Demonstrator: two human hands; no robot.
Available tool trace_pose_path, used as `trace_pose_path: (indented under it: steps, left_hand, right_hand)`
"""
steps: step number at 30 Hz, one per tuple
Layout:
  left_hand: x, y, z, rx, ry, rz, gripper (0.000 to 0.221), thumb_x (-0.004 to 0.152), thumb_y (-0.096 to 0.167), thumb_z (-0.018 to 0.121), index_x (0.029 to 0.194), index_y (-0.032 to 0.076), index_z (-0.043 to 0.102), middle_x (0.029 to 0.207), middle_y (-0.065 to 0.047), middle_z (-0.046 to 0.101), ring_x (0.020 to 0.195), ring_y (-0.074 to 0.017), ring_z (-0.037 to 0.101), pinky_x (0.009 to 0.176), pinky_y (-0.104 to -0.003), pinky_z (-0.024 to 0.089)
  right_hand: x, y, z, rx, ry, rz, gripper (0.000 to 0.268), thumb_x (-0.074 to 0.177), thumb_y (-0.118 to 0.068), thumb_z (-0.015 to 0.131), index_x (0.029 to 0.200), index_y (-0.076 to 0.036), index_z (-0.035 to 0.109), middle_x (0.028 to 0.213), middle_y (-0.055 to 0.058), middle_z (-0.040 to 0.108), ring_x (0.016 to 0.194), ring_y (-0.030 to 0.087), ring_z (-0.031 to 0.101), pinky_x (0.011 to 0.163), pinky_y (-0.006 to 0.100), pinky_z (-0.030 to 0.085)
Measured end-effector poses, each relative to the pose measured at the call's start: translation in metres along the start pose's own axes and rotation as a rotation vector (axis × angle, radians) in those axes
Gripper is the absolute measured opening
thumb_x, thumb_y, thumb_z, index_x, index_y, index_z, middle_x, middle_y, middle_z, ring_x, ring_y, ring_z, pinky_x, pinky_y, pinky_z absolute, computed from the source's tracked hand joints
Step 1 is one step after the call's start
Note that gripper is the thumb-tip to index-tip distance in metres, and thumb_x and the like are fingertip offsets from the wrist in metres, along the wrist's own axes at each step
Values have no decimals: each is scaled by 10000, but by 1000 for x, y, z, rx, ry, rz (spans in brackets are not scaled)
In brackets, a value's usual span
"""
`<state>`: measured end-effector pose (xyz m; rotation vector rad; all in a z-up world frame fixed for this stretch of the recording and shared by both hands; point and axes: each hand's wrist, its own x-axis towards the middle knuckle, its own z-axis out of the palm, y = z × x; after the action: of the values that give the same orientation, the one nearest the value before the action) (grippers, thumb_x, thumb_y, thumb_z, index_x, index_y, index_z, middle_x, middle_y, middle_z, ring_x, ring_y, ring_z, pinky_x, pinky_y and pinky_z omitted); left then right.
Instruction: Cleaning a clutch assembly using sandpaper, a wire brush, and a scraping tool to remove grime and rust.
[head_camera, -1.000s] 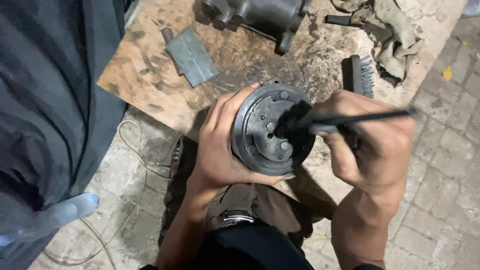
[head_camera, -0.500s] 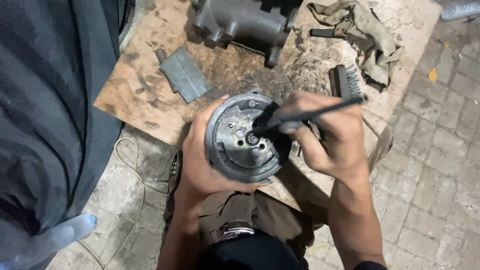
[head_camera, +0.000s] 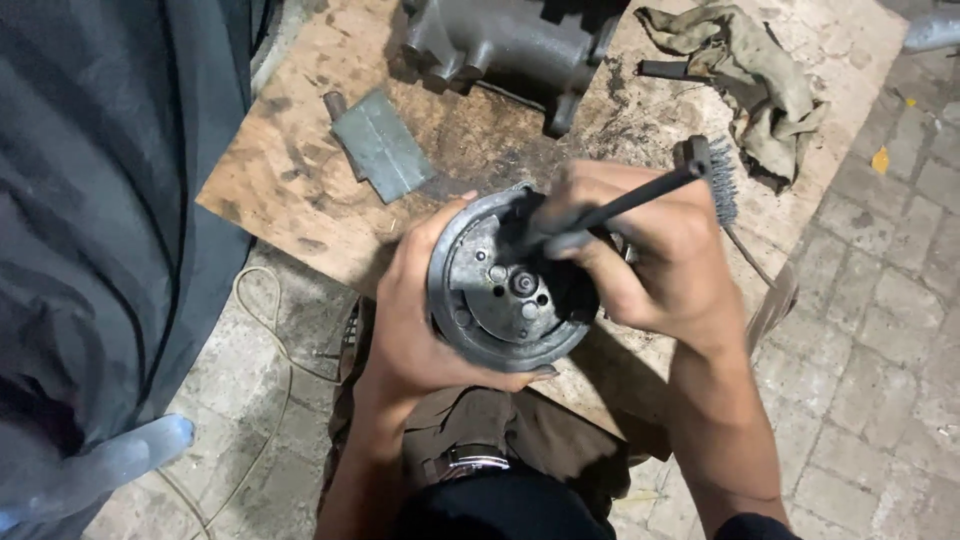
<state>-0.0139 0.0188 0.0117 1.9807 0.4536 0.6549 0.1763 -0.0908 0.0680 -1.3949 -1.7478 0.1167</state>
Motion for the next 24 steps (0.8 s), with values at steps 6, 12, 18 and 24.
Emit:
trace_pose_path:
  steps: [6, 12, 18, 24]
  left_hand:
    - [-2, 1, 9, 100, -13, 102, 1134, 617, 745, 708, 1461, 43, 423, 1433, -162, 580, 1340, -333, 614, 1143, -511, 532]
    - [0, 10, 9, 101, -37, 94, 1148, 590, 679, 801, 1464, 40, 421, 1457, -170, 559, 1351, -341, 582, 1169, -503, 486]
    - [3, 18, 10, 87, -66, 63, 1133, 586, 626, 842, 1466, 49, 423, 1444, -172, 555, 1354, -341, 575, 1146, -491, 490]
    - [5, 16, 20, 177, -26, 235, 1074, 686, 736, 679, 1436, -1, 460, 1451, -169, 578, 1310, -355, 594, 1118, -489, 457]
  right_hand:
    - [-5, -12, -6, 101, 110, -5, 246, 943, 71, 443, 840, 85, 666, 774, 193, 708, 595, 243, 670, 574, 321, 536]
    - [-10, -15, -13, 62, 74, -24, 324, 971, -42, 402, 790, 86, 639, 750, 184, 685, 592, 256, 641, 546, 323, 516]
    - [-27, -6, -20, -35, -23, 36, 258, 993, -30, 515, 810, -13, 696, 807, 129, 735, 655, 252, 678, 621, 317, 589]
    - [-23, -14, -27, -32, -35, 35, 297, 973, -25, 476, 767, -27, 691, 794, 118, 732, 616, 217, 664, 519, 270, 588]
